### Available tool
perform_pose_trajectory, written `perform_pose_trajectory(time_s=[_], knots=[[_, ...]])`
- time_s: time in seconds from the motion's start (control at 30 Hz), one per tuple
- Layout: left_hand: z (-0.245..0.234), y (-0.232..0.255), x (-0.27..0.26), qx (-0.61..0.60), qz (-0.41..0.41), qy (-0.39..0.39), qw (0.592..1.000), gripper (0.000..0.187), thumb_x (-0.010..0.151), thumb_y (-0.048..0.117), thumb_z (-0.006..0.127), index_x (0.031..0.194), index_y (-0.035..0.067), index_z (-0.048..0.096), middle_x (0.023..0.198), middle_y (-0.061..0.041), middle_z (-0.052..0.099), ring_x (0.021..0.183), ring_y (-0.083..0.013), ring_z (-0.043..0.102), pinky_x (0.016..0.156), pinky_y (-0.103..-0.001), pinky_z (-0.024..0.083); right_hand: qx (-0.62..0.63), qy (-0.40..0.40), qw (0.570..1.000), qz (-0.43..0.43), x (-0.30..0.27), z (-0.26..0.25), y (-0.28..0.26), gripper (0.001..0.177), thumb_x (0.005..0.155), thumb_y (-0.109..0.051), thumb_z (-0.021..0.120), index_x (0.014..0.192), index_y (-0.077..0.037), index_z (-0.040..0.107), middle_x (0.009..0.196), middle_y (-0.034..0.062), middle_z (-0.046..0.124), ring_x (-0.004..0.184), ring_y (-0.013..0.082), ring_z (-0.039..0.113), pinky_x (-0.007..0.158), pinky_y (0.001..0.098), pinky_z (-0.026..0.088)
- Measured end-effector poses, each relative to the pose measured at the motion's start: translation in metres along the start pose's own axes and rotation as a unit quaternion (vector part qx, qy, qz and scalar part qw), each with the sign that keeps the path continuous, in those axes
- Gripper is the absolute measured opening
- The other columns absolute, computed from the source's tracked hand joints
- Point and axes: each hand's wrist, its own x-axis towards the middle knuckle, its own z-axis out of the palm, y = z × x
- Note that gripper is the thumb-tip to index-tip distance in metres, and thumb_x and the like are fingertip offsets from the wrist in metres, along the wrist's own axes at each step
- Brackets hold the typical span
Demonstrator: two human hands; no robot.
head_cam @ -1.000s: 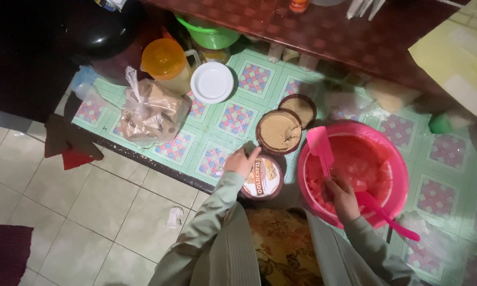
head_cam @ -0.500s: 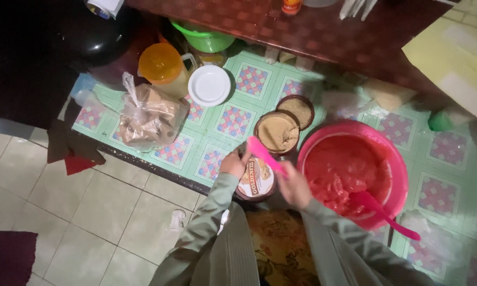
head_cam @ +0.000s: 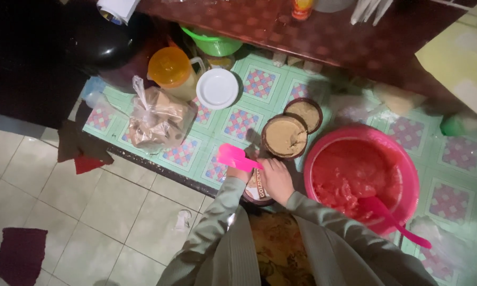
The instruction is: Scraping the remaining paste or batter from small plastic containers into a larger bowl using a spatula.
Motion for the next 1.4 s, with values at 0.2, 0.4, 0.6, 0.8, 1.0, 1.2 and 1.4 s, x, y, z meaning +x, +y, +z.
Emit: perform_pose_trajectory(time_s=[0.2,0.4,0.6,0.8,1.0,1.2,1.4], knots=[[0.009,-0.003,0.002,-0.035,-0.013,0.001,0.999,0.05,0.096,0.045,0.056,0.128,0.007,0.065,0.132,-0.021,0.066,0.134,-0.0371,0.054,0.124,-0.048,0.03,0.02,0.003,1.0,-0.003,-0.001,0.0,0.0,0.025,0.088,-0.015,0.064,0.114,-0.013,0.065,0.084,0.0103,0.064,0.085,0.0332,0.067,0.078,0.044,0.055],[-0.103,0.065,-0.01,-0.115,-0.232,-0.031,0.965,0.068,0.088,0.083,0.043,0.119,0.027,0.068,0.123,-0.003,0.072,0.122,-0.0269,0.065,0.108,-0.046,0.048,0.123,0.021,0.983,0.133,-0.011,-0.023,0.008,0.025,0.095,-0.02,0.063,0.118,-0.011,0.066,0.091,0.0156,0.069,0.091,0.0379,0.07,0.086,0.046,0.055],[-0.149,-0.005,0.006,-0.358,-0.338,0.141,0.859,0.093,0.087,0.088,0.041,0.133,0.01,0.06,0.141,-0.02,0.059,0.138,-0.0389,0.049,0.122,-0.044,0.031,0.202,0.047,0.924,0.32,-0.056,-0.059,0.029,0.027,0.104,-0.022,0.057,0.125,-0.007,0.062,0.095,0.0295,0.07,0.094,0.0488,0.069,0.082,0.0584,0.055],[-0.092,-0.074,0.046,-0.766,-0.556,-0.16,0.28,0.044,0.102,0.031,0.048,0.077,-0.004,0.059,0.069,-0.026,0.058,0.067,-0.0475,0.059,0.077,-0.064,0.054,0.619,0.062,0.715,0.32,-0.102,-0.036,0.069,0.048,0.107,-0.009,0.038,0.154,-0.012,0.034,0.128,0.0282,0.065,0.105,0.0368,0.072,0.088,0.0516,0.061],[0.03,0.025,0.035,-0.678,-0.347,0.002,0.648,0.033,0.101,0.046,0.055,0.106,0.016,0.066,0.09,-0.008,0.071,0.073,-0.0211,0.071,0.068,-0.031,0.064,0.579,0.048,0.7,0.416,-0.094,-0.041,0.036,0.067,0.106,-0.019,0.045,0.162,-0.003,0.013,0.134,0.0401,0.055,0.127,0.0455,0.057,0.11,0.0551,0.042],[0.03,0.043,0.06,-0.655,-0.349,-0.04,0.669,0.03,0.096,0.053,0.058,0.087,0.024,0.063,0.081,-0.002,0.07,0.075,-0.0212,0.072,0.081,-0.036,0.064,0.429,0.137,0.829,0.332,-0.116,-0.009,0.026,0.041,0.106,-0.016,0.05,0.145,-0.007,0.056,0.141,0.016,0.062,0.136,0.0285,0.053,0.115,0.0476,0.039],[0.05,0.033,0.071,-0.676,-0.35,-0.043,0.647,0.031,0.095,0.05,0.061,0.081,0.023,0.059,0.073,-0.001,0.063,0.066,-0.0187,0.066,0.072,-0.034,0.068,0.387,0.138,0.852,0.324,-0.065,-0.062,0.006,0.038,0.109,-0.023,0.043,0.143,-0.011,0.055,0.143,0.0139,0.059,0.14,0.0312,0.045,0.121,0.0587,0.023]])
